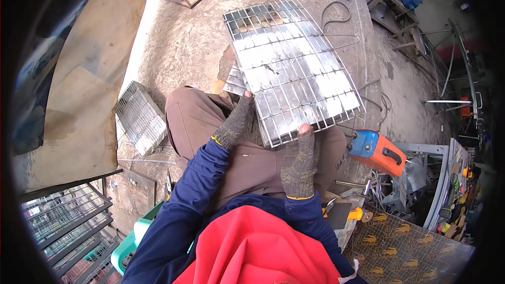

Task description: Measure, cut, and assemble a wire mesh cage using an angle grinder, pliers, and welding equipment.

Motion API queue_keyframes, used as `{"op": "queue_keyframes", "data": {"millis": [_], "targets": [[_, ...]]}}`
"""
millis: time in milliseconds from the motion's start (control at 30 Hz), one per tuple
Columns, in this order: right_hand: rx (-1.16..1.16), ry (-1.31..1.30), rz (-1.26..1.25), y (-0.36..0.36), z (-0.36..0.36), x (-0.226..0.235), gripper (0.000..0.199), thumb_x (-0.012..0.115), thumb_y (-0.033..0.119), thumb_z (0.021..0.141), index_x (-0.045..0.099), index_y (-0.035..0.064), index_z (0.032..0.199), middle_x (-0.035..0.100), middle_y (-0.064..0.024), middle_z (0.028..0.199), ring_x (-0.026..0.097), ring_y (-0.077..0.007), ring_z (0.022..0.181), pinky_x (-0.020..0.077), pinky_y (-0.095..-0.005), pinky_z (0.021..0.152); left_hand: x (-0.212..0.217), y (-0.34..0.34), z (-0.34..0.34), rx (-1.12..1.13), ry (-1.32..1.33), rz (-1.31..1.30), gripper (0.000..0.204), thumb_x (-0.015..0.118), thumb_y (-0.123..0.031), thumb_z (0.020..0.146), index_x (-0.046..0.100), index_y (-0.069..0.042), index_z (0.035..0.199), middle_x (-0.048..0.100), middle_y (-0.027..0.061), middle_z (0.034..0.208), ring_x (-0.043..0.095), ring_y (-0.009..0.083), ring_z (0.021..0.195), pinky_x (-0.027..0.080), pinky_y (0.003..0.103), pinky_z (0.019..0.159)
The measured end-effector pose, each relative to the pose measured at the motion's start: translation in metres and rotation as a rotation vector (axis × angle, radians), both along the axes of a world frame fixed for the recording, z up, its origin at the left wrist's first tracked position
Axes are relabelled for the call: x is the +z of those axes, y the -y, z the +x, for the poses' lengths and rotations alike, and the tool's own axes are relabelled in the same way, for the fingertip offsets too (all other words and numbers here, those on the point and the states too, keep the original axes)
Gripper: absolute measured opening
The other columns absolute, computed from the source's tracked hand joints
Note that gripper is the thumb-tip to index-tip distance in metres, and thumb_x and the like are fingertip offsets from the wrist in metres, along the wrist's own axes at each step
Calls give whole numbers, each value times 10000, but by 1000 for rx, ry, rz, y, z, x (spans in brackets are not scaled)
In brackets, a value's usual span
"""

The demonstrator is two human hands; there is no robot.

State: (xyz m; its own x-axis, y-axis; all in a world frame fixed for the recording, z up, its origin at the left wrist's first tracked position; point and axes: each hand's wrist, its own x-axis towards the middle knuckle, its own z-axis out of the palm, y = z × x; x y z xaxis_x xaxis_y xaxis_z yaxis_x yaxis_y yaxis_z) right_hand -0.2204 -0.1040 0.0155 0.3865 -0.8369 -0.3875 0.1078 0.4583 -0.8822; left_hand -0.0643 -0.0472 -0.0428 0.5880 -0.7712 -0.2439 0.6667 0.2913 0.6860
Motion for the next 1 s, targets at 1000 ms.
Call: {"op": "queue_keyframes", "data": {"millis": [1000], "targets": [[704,-210,-174,184,62,36,486,651,363,897,610,15,1235,662,-82,1086,640,-142,930,525,-283,788,-127,-34,45,170,295,80,383,639,-344,934,563,-23,1129,656,98,1019,670,204,916,572,364,818]]}}
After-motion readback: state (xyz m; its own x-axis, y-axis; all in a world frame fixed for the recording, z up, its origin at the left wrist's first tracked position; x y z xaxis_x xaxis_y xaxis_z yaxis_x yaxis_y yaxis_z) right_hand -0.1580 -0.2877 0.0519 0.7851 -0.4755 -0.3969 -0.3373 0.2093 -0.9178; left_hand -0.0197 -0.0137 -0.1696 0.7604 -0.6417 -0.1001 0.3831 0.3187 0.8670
